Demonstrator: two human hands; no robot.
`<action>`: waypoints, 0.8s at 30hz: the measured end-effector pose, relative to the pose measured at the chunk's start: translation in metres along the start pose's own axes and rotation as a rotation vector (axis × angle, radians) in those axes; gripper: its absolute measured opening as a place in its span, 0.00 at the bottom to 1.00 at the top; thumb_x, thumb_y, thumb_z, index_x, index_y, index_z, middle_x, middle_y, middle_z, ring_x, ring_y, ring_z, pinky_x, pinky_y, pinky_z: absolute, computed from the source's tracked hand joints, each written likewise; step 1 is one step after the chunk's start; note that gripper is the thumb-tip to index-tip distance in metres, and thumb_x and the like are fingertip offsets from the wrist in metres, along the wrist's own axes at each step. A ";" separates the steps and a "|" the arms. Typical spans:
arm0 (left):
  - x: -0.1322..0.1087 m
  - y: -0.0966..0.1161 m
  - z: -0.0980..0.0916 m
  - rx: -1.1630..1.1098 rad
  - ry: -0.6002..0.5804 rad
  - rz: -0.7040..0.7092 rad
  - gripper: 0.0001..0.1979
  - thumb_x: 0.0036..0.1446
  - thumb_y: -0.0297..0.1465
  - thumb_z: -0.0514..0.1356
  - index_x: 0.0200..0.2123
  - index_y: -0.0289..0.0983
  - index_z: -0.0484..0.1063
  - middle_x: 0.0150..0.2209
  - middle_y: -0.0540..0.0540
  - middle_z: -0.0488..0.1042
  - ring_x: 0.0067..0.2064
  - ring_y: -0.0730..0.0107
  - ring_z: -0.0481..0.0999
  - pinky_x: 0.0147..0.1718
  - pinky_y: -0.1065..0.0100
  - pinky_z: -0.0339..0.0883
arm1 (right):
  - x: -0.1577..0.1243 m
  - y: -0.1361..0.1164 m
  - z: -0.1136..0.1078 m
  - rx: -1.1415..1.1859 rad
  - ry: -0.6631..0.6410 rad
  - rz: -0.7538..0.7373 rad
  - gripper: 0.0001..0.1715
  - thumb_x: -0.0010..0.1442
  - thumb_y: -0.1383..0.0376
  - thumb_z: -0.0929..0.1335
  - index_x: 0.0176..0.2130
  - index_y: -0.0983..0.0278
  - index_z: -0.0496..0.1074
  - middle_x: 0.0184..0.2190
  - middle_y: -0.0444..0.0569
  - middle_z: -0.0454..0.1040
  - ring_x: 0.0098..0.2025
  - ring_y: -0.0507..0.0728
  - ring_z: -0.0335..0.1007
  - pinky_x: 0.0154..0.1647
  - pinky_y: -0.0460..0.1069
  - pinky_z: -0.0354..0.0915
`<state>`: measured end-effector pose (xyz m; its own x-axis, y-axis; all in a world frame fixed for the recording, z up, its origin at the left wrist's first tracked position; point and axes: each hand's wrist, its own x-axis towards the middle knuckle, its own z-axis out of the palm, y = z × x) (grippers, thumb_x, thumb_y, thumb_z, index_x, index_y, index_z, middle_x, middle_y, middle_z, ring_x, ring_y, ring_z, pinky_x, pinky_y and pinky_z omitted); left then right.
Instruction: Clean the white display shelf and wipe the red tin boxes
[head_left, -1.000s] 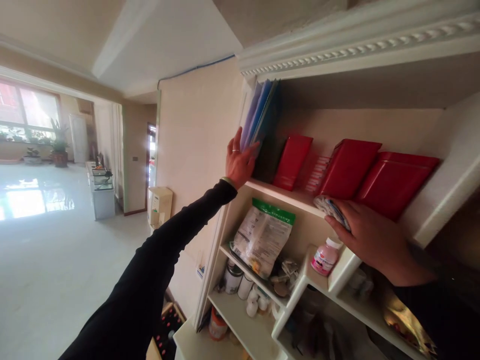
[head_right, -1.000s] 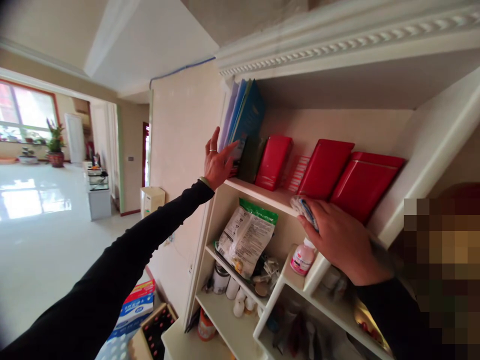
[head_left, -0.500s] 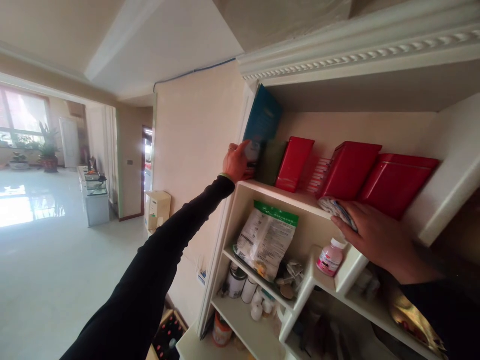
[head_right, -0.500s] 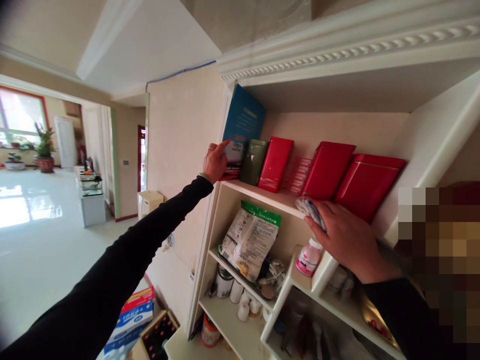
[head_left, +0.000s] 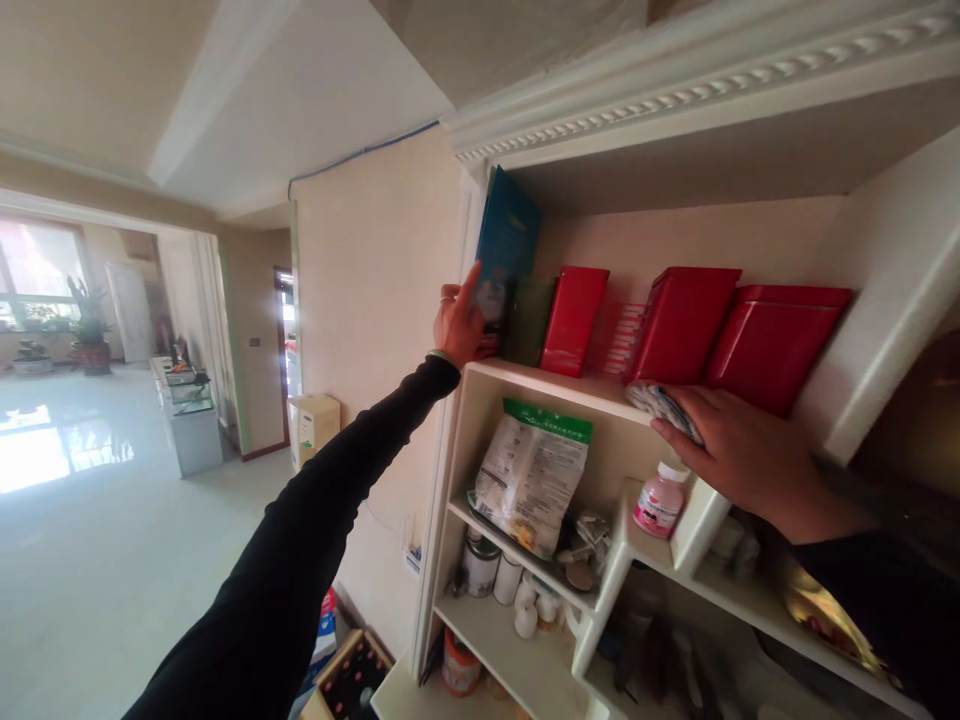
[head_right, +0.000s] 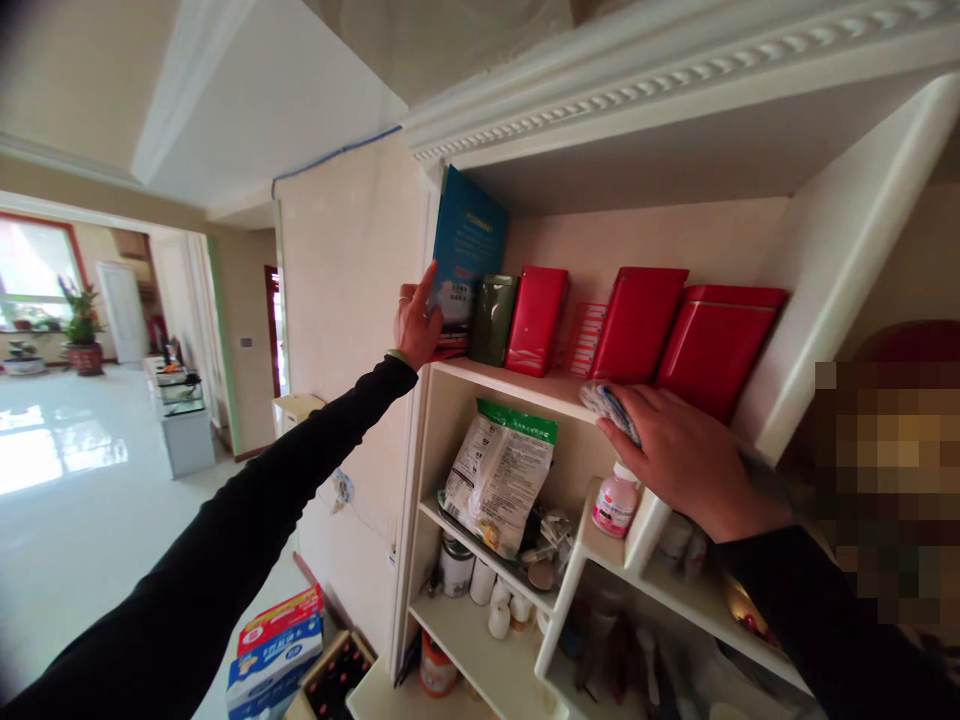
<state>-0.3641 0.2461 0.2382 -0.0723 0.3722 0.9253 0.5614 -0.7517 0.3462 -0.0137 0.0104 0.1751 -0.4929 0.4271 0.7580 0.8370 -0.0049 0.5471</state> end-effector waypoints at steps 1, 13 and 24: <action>0.003 0.000 0.002 -0.020 0.021 0.001 0.33 0.75 0.35 0.58 0.81 0.47 0.62 0.61 0.37 0.76 0.52 0.52 0.83 0.60 0.51 0.78 | 0.000 0.000 0.000 -0.001 -0.009 0.002 0.34 0.85 0.50 0.54 0.63 0.69 0.76 0.49 0.57 0.85 0.49 0.68 0.84 0.48 0.60 0.75; 0.041 -0.008 0.012 -0.029 0.085 -0.053 0.02 0.71 0.30 0.65 0.44 0.44 0.76 0.45 0.41 0.81 0.56 0.49 0.82 0.63 0.48 0.78 | 0.003 0.000 -0.006 -0.027 0.059 -0.093 0.31 0.85 0.53 0.57 0.61 0.73 0.77 0.44 0.57 0.83 0.43 0.67 0.81 0.43 0.59 0.72; 0.034 -0.006 0.012 -0.002 0.106 -0.096 0.08 0.74 0.35 0.62 0.54 0.44 0.71 0.48 0.38 0.83 0.57 0.45 0.85 0.64 0.44 0.77 | 0.004 0.000 -0.006 -0.052 0.085 -0.137 0.28 0.84 0.56 0.58 0.58 0.73 0.77 0.42 0.57 0.81 0.41 0.67 0.77 0.42 0.60 0.69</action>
<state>-0.3602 0.2696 0.2660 -0.2121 0.3829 0.8991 0.5459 -0.7167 0.4340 -0.0172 0.0062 0.1803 -0.6221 0.3489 0.7009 0.7481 0.0008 0.6636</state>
